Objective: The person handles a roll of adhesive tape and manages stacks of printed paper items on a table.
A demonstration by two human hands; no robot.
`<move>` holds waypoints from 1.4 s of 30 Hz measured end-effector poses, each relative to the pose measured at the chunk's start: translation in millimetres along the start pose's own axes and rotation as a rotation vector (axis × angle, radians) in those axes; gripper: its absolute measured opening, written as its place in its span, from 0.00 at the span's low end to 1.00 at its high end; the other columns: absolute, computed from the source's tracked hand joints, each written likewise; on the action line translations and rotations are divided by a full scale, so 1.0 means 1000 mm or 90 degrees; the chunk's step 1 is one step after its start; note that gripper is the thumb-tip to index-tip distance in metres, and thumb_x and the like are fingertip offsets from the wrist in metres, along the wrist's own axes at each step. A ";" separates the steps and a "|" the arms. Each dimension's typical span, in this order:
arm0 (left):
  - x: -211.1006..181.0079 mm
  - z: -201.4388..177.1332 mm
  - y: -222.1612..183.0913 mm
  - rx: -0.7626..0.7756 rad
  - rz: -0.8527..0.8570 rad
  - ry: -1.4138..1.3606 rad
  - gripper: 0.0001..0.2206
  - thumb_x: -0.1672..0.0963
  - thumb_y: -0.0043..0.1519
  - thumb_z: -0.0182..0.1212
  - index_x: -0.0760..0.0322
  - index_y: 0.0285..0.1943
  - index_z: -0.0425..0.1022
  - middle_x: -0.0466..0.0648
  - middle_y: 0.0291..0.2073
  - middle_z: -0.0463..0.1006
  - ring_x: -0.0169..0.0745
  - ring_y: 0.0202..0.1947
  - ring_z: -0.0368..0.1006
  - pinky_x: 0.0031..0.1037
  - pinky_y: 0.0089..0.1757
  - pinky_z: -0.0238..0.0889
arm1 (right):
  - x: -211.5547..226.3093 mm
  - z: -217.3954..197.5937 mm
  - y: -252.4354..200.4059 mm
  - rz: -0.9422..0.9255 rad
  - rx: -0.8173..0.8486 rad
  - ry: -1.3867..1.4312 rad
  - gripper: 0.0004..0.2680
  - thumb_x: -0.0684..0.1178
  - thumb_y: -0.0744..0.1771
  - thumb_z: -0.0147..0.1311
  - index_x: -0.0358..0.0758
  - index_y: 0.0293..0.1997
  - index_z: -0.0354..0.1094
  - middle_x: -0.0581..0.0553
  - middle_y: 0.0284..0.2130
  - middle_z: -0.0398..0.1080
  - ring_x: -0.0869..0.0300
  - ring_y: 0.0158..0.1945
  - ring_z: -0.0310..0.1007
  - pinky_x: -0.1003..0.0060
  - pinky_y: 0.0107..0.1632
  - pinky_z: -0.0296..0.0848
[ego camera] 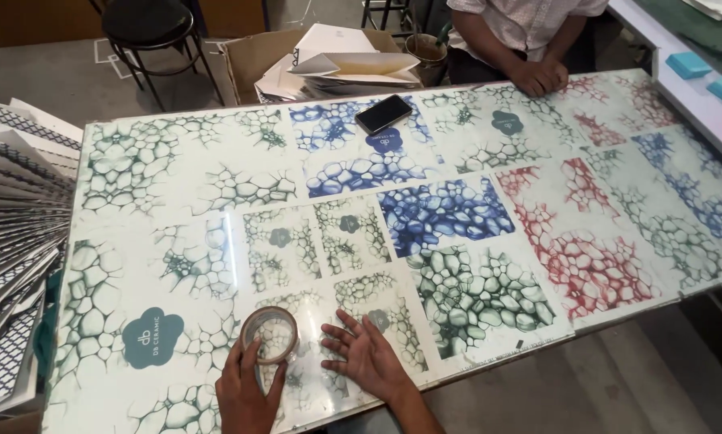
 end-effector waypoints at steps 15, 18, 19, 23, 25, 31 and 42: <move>-0.001 0.002 0.003 0.042 -0.045 0.011 0.36 0.52 0.49 0.75 0.58 0.68 0.64 0.65 0.61 0.69 0.63 0.56 0.72 0.50 0.45 0.69 | -0.001 -0.005 0.001 0.012 0.010 0.010 0.23 0.66 0.71 0.41 0.44 0.71 0.54 0.38 0.60 0.67 0.49 0.61 0.69 0.44 0.61 0.71; -0.008 -0.006 0.007 -0.007 -0.066 0.041 0.36 0.53 0.47 0.76 0.58 0.66 0.65 0.63 0.62 0.69 0.64 0.56 0.71 0.53 0.48 0.64 | -0.001 -0.014 0.005 0.015 0.044 0.005 0.23 0.66 0.71 0.40 0.45 0.70 0.55 0.38 0.60 0.66 0.48 0.61 0.69 0.43 0.60 0.70; -0.013 -0.012 0.006 -0.027 -0.047 0.006 0.35 0.54 0.48 0.75 0.58 0.66 0.65 0.63 0.62 0.69 0.65 0.57 0.70 0.52 0.50 0.63 | -0.002 -0.017 0.005 0.012 0.045 0.007 0.22 0.65 0.70 0.40 0.45 0.70 0.56 0.38 0.60 0.66 0.48 0.60 0.69 0.43 0.61 0.69; -0.019 -0.027 0.007 -0.006 -0.084 -0.052 0.31 0.56 0.50 0.75 0.56 0.64 0.67 0.58 0.64 0.69 0.63 0.59 0.69 0.48 0.52 0.62 | -0.003 -0.025 0.012 0.019 0.054 0.011 0.22 0.64 0.70 0.41 0.45 0.70 0.56 0.37 0.62 0.64 0.47 0.61 0.68 0.41 0.62 0.66; -0.017 -0.032 0.006 -0.020 -0.087 -0.056 0.32 0.56 0.51 0.75 0.57 0.65 0.66 0.58 0.64 0.68 0.61 0.59 0.69 0.48 0.52 0.62 | -0.006 -0.035 0.016 0.036 0.071 0.004 0.22 0.64 0.71 0.41 0.45 0.71 0.56 0.37 0.63 0.64 0.47 0.61 0.67 0.40 0.62 0.65; -0.023 -0.045 0.004 -0.015 -0.069 -0.073 0.30 0.56 0.55 0.74 0.55 0.68 0.67 0.57 0.65 0.67 0.59 0.61 0.67 0.47 0.54 0.61 | 0.005 -0.097 0.042 0.035 0.142 0.028 0.23 0.66 0.72 0.42 0.45 0.72 0.53 0.35 0.66 0.59 0.43 0.65 0.63 0.32 0.63 0.60; -0.025 -0.053 0.001 0.018 -0.059 -0.099 0.31 0.54 0.59 0.73 0.54 0.72 0.63 0.60 0.68 0.63 0.61 0.62 0.66 0.45 0.56 0.60 | 0.012 -0.122 0.056 -0.012 -0.190 -0.129 0.26 0.71 0.70 0.37 0.52 0.75 0.49 0.40 0.67 0.57 0.50 0.66 0.60 0.34 0.63 0.58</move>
Point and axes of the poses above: each hand's wrist, its own y-axis towards the middle knuckle, its own z-axis out of the palm, x = y × z, the point moved 8 cm from there along y, towards the middle knuckle
